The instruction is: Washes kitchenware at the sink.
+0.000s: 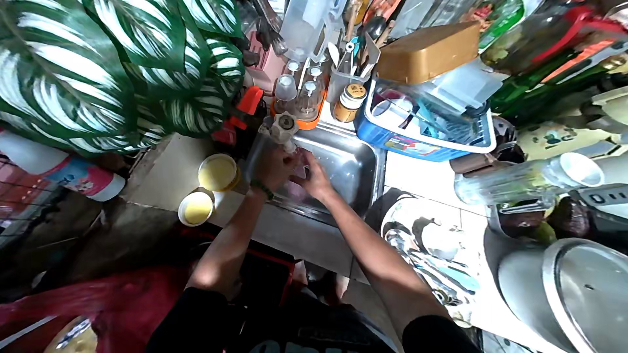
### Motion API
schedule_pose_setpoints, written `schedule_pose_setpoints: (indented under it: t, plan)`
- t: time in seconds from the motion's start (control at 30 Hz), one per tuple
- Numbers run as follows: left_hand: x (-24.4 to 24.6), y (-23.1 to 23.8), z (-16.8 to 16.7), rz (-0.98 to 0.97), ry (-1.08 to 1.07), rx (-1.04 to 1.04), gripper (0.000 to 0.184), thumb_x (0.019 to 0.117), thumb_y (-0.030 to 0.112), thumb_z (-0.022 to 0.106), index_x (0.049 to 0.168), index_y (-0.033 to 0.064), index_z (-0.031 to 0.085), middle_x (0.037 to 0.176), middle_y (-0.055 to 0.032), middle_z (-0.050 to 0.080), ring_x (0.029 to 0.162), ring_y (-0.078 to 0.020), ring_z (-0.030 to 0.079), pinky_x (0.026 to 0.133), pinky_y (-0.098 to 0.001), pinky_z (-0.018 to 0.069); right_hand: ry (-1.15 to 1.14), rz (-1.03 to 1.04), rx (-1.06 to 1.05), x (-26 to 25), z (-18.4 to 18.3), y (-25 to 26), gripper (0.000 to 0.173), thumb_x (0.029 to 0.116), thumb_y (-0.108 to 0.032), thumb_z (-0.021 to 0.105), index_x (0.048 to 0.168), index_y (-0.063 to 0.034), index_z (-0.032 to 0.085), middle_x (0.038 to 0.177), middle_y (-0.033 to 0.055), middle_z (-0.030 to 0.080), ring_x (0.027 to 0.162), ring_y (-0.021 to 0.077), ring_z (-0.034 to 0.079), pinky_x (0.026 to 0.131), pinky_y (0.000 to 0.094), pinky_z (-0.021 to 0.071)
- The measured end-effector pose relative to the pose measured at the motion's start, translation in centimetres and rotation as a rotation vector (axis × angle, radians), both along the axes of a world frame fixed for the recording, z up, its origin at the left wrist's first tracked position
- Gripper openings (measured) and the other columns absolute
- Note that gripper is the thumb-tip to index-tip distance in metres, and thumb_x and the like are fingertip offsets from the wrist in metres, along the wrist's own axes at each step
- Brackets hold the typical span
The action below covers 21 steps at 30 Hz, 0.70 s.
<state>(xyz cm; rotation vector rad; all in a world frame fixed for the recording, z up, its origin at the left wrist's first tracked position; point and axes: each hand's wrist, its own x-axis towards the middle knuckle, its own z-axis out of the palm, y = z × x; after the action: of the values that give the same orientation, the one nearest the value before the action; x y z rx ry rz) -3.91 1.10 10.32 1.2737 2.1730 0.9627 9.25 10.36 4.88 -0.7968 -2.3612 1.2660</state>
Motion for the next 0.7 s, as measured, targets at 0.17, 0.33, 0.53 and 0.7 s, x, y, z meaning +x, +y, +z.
schedule_pose_setpoints:
  t: [0.17, 0.33, 0.53, 0.7]
  plan:
    - [-1.0, -1.0, 1.8, -0.132, 0.097, -0.236, 0.035, 0.1005, 0.026, 0.066, 0.126, 0.002, 0.069, 0.122, -0.0221, 0.069, 0.115, -0.0377, 0.065, 0.102, -0.0579, 0.0484, 0.035, 0.095, -0.02, -0.3, -0.6, 1.1, 0.085, 0.0824, -0.017, 0.087, 0.153, -0.0056, 0.041, 0.136, 0.0216, 0.063, 0.122, 0.0339, 0.065, 0.105, 0.0519, 0.0517]
    - [-0.3, -2.0, 1.8, -0.152, 0.161, -0.091, 0.025, 0.0987, 0.023, 0.069, 0.102, -0.0007, 0.074, 0.101, -0.0213, 0.072, 0.096, -0.0386, 0.068, 0.089, -0.0601, 0.0519, 0.018, 0.127, -0.059, 0.4, 0.0, 0.9, 0.088, 0.0822, -0.012, 0.087, 0.155, -0.0105, 0.039, 0.14, 0.0187, 0.061, 0.123, 0.0327, 0.064, 0.102, 0.0532, 0.0545]
    - [1.0, -1.7, 0.6, 0.001, 0.123, -0.089, 0.032, 0.1021, 0.032, 0.063, 0.112, 0.0032, 0.074, 0.109, -0.0188, 0.072, 0.103, -0.0347, 0.069, 0.095, -0.0583, 0.0516, 0.118, 0.029, -0.168, 1.8, -3.8, 0.5, 0.106, 0.0748, -0.02, 0.09, 0.161, -0.0094, 0.029, 0.155, 0.018, 0.047, 0.141, 0.0277, 0.049, 0.115, 0.0468, 0.0445]
    - [-0.1, -1.9, -1.4, 0.202, -0.249, 0.081, 0.032, 0.1052, 0.018, 0.056, 0.114, -0.0102, 0.067, 0.104, -0.0227, 0.07, 0.093, -0.0243, 0.067, 0.089, -0.0448, 0.0545, -0.082, -0.047, -0.133, 6.3, -4.7, 2.1, 0.112, 0.0702, -0.045, 0.092, 0.162, -0.017, 0.034, 0.161, 0.0172, 0.042, 0.148, 0.0367, 0.039, 0.118, 0.0703, 0.0288]
